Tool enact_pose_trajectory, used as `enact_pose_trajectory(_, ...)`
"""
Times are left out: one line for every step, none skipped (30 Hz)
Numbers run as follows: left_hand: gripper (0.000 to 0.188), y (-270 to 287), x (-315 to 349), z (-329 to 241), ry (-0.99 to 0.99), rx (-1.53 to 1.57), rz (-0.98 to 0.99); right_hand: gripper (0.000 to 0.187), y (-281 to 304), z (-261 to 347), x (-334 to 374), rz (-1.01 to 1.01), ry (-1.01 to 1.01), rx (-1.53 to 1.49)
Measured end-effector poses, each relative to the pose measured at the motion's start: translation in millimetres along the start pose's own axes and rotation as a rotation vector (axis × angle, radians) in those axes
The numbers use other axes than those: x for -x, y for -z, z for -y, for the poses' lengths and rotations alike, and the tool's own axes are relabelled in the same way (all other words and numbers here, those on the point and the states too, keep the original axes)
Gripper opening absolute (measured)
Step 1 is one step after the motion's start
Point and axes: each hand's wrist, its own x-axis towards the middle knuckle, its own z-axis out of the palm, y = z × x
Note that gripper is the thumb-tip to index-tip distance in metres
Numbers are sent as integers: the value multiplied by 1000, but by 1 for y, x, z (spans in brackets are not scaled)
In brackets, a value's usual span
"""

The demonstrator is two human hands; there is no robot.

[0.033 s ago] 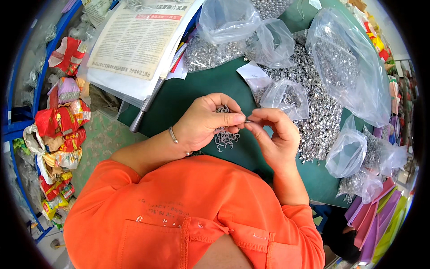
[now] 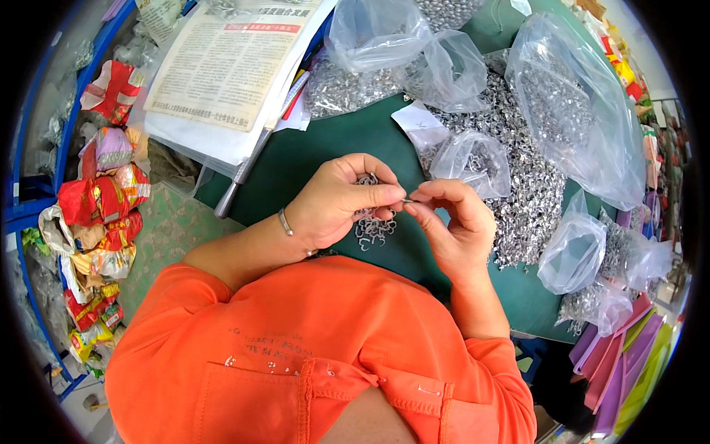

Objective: The person sits at a green workbench and assembles small silver metal hooks by hand. They pick up individual hooks and link them together into a chain, occasionally dropping pieces onto the table or into plastic bags filled with similar hardware.

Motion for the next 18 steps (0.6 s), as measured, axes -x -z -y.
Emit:
enact_pose_trajectory(10,1,0,-1,20,41,-27,24,-1,-1,1,-11,4,-42)
enact_pose_trajectory(12,1,0,-2,41,81,-53,24,-1,-2,2,-23,9,-83)
enact_pose_trajectory(15,2,1,-2,62,121,-79,24,-1,-3,3,-36,12,-125)
enact_pose_trajectory(20,3,1,-1,43,156,-81,28,0,-4,4,-22,33,-141)
enact_pose_trajectory(25,6,0,2,24,191,-83,31,1,-6,6,-9,54,-157)
enact_pose_trajectory(30,8,0,4,5,226,-85,35,3,-7,6,4,75,-173)
enact_pose_trajectory(35,9,-1,6,5,220,-69,34,2,-6,6,-26,67,-216)
enact_pose_trajectory(39,10,-1,7,5,213,-54,33,-1,-5,6,-55,58,-259)
enact_pose_trajectory(43,10,-2,8,5,207,-38,32,-2,-4,6,-85,50,-302)
enact_pose_trajectory(43,10,-2,7,21,216,-32,30,-2,-3,7,-89,35,-304)
enact_pose_trajectory(43,8,-2,6,38,225,-25,29,-1,-2,8,-94,19,-306)
enact_pose_trajectory(42,6,-2,6,54,234,-18,28,-1,-2,8,-99,4,-308)
enact_pose_trajectory(42,6,-2,5,57,232,-14,27,0,0,7,-97,19,-256)
enact_pose_trajectory(42,6,-1,5,61,231,-9,25,2,2,5,-95,33,-204)
enact_pose_trajectory(42,5,-2,5,65,230,-3,23,5,4,4,-94,48,-152)
enact_pose_trajectory(42,3,-1,4,64,217,-9,21,11,3,-1,-110,167,-2)
enact_pose_trajectory(42,0,0,2,63,205,-15,18,19,1,-7,-125,286,149)
enact_pose_trajectory(41,-1,0,1,62,193,-21,15,25,1,-9,-238,255,250)
